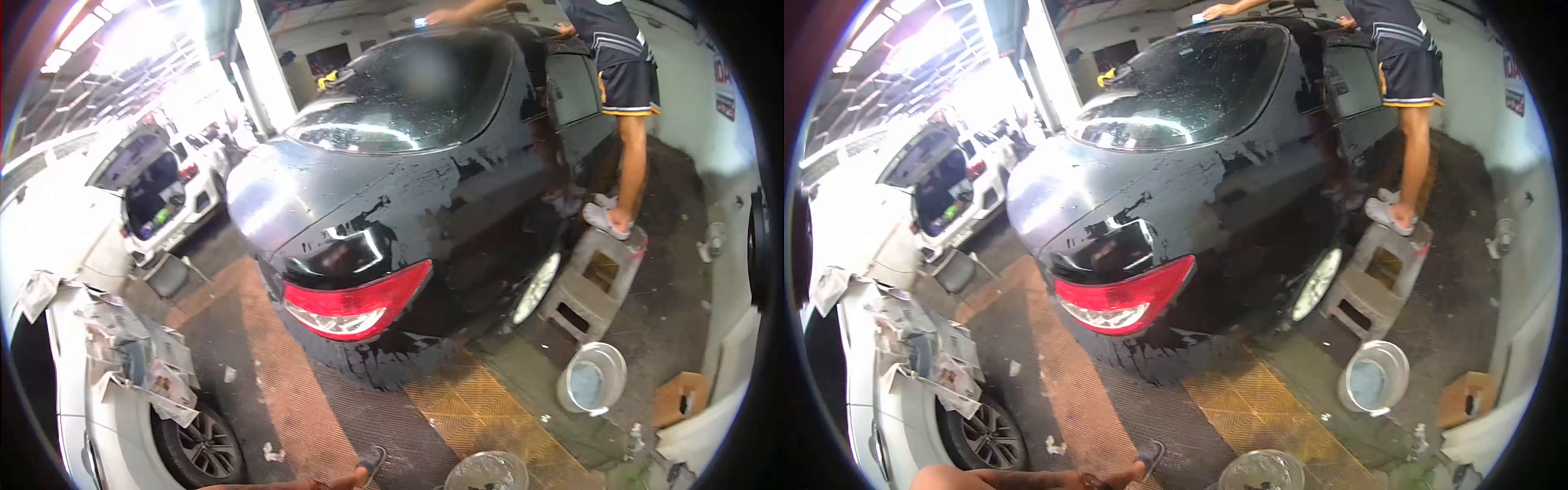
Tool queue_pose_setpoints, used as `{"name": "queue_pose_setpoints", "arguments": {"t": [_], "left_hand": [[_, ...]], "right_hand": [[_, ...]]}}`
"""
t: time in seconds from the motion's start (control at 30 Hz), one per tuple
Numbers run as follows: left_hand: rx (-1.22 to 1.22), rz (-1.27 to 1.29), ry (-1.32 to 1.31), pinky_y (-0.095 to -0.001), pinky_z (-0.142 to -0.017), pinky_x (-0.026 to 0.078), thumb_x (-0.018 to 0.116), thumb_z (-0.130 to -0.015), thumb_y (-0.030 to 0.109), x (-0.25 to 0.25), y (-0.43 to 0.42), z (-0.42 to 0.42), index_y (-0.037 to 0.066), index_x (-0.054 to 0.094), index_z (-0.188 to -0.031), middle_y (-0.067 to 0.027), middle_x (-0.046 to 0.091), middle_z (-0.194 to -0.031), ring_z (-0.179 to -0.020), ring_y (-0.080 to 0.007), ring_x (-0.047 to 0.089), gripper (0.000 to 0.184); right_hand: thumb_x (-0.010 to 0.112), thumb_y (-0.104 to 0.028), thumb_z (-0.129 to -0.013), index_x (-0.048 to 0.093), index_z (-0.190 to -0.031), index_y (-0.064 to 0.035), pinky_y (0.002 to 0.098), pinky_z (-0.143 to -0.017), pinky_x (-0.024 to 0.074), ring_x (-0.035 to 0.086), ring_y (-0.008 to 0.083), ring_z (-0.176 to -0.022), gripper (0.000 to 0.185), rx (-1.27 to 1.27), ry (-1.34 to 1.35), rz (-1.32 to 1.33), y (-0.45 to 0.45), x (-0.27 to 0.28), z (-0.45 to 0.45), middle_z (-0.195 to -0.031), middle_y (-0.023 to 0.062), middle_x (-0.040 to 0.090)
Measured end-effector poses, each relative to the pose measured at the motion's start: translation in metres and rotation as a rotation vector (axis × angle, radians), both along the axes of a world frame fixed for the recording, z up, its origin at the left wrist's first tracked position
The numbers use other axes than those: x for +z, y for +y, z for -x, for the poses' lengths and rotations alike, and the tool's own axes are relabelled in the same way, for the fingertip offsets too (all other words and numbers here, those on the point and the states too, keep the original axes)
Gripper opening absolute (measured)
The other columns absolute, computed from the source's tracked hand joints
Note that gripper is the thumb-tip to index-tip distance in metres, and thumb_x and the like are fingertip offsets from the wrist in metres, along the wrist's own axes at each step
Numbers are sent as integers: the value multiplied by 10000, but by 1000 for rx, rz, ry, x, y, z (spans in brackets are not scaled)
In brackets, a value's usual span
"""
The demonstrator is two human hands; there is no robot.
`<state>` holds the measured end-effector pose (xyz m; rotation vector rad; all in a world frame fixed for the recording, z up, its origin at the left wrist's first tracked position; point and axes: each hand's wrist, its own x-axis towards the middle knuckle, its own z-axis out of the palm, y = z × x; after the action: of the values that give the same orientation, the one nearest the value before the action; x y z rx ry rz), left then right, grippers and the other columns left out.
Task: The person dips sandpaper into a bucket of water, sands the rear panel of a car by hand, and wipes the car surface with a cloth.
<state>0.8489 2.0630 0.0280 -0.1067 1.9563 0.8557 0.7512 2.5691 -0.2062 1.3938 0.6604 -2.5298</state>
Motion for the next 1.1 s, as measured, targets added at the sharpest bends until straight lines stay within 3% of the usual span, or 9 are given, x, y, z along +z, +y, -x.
{"name": "queue_pose_setpoints", "arguments": {"t": [0.23,0.37,0.47,0.53,0.6,0.67,0.83,1.03,1.1], "left_hand": [[132,-446,-281,-456,-1031,443,444,-950,627,6,59,69,46,356,-1450,-186,508,-1384,-1248,-337,530,771],[392,-850,-696,-465,-1051,432,393,-959,702,56,115,121,30,287,-1505,-197,471,-1431,-1291,-349,505,872],[488,-832,-648,-553,-1125,336,381,-877,807,137,143,176,30,-55,-1567,-230,38,-1636,-1434,-431,300,1127],[768,-1072,-595,-502,-1097,391,424,-930,720,133,154,201,21,203,-1543,-173,304,-1570,-1356,-335,432,955],[757,-1239,-723,-429,-950,519,487,-968,610,160,125,227,32,589,-1264,-108,672,-1183,-1069,-244,642,657],[797,-1161,-666,-414,-887,544,548,-971,529,179,98,248,40,632,-1190,-92,703,-1086,-938,-229,674,542],[758,-1020,30,-373,-877,525,710,-889,254,294,37,311,28,431,-1355,-119,607,-1145,-950,-206,633,588],[306,-702,940,-327,-882,518,756,-806,133,359,-23,411,8,634,-1156,-54,707,-1024,-940,-144,651,392],[137,-348,1144,-377,-864,517,784,-746,193,431,-34,414,-48,636,-1101,-168,705,-1046,-969,-241,673,453]], "right_hand": [[448,-314,-948,608,-1240,-22,489,-951,506,616,340,-1090,443,-152,100,106,-13,123,-27,-1188,161,651],[548,-363,-793,537,-1345,-68,551,-1034,449,563,348,-1209,626,11,394,111,-79,273,2,-1322,135,594],[527,-327,-815,561,-1296,-33,515,-1045,446,598,336,-1161,565,157,432,22,-137,364,31,-1259,138,634],[516,-289,-864,550,-1311,-12,510,-1068,426,585,328,-1195,527,245,537,40,-179,404,50,-1281,155,622],[522,-214,-946,539,-1322,25,481,-1071,426,570,302,-1229,445,320,533,12,-220,425,64,-1306,136,613],[555,-185,-961,548,-1314,26,454,-1052,443,578,283,-1216,411,344,572,18,-253,440,80,-1302,124,617],[544,-201,-991,573,-1283,18,452,-1035,455,596,266,-1190,367,311,699,-71,-312,496,110,-1280,121,632],[579,-273,-979,554,-1305,-40,465,-1028,457,615,273,-1162,402,172,670,62,-312,504,137,-1253,107,645],[589,-274,-970,559,-1294,-49,477,-1011,471,628,275,-1139,396,108,639,72,-301,497,142,-1226,101,656]]}}
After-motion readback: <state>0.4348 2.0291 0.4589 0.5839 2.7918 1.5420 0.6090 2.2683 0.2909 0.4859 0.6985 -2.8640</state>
